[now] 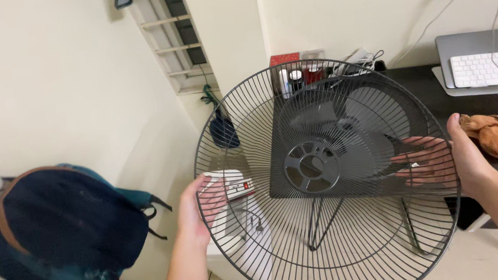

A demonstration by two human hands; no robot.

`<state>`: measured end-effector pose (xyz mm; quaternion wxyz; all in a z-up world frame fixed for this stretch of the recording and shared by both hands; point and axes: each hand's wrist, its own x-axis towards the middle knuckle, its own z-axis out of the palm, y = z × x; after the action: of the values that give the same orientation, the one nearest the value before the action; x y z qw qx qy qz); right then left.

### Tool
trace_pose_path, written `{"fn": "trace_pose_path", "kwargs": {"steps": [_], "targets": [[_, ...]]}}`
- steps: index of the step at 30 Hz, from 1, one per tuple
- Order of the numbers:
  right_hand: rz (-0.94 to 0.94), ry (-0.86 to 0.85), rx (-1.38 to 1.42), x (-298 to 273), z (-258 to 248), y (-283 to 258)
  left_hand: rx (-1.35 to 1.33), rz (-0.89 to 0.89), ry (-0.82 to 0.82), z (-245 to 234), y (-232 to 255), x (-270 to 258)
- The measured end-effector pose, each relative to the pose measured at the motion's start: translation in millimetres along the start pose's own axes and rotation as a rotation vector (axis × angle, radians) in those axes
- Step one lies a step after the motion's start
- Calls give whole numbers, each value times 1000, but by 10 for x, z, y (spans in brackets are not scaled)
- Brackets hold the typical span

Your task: The person removes the front grille and the fan blade from a standing fan. They then detach the motor housing from the stand and place the components on a nearby table.

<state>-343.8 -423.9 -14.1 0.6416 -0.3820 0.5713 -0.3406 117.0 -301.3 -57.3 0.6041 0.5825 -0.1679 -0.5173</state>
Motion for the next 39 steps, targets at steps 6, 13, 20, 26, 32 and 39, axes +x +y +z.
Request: {"fn": "trace_pose_path", "kwargs": {"steps": [6,13,20,26,32,39], "targets": [[-12,36,30,80,9,62,-17,-12,-52,64,51,291],[4,85,60,303,-115,52,-40,-26,-72,266,24,618],[-6,40,85,835,-504,-89,-18,-111,-41,713,18,916],[-16,15,47,1282,-862,-369,-101,-38,-22,1216,-56,1149],[-12,5,13,1573,-1120,-688,-80,-1,12,1651,-173,1296],[9,-8,-52,1941,-1326,-809,-130,-5,-23,1908,-355,1552]]}}
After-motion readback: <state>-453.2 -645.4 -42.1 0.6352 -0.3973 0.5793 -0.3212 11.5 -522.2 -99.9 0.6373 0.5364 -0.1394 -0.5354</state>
